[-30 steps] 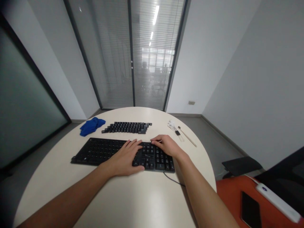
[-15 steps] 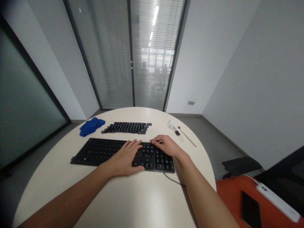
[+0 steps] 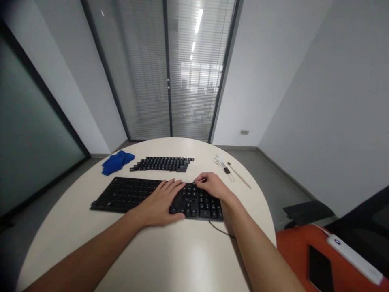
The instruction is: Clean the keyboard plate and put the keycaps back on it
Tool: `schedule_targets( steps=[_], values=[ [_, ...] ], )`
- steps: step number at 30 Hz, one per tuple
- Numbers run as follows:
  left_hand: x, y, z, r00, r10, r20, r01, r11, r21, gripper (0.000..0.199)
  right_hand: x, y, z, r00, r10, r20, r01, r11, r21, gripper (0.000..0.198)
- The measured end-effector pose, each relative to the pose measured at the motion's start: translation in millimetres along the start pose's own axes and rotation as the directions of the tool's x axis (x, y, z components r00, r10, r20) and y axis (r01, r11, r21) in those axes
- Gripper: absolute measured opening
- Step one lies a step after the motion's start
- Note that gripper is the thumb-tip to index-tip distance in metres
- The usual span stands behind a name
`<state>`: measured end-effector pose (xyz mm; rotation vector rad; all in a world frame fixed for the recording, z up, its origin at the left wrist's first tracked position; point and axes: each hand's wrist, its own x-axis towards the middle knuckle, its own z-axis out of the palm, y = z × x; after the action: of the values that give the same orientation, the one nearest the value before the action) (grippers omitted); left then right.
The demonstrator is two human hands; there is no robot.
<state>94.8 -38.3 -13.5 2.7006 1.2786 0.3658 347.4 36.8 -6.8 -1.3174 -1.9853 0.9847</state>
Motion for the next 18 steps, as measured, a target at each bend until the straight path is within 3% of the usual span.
schedule_targets(
  steps=[8,18],
  values=[
    [0.7,-1.6,3.4,1.0,0.003,-0.005,-0.002,1.0,0.014,0.096,4.3,0.3,-0.3,0.997,0.075,0.003,-0.075,0.997,-0.013,0.023],
    [1.3,-0.7,2.4,1.0,-0.005,0.004,0.005,1.0,0.013,0.097,5.9,-5.0,3.4,0.996,0.086,-0.037,-0.091,0.986,-0.141,0.016]
  ],
)
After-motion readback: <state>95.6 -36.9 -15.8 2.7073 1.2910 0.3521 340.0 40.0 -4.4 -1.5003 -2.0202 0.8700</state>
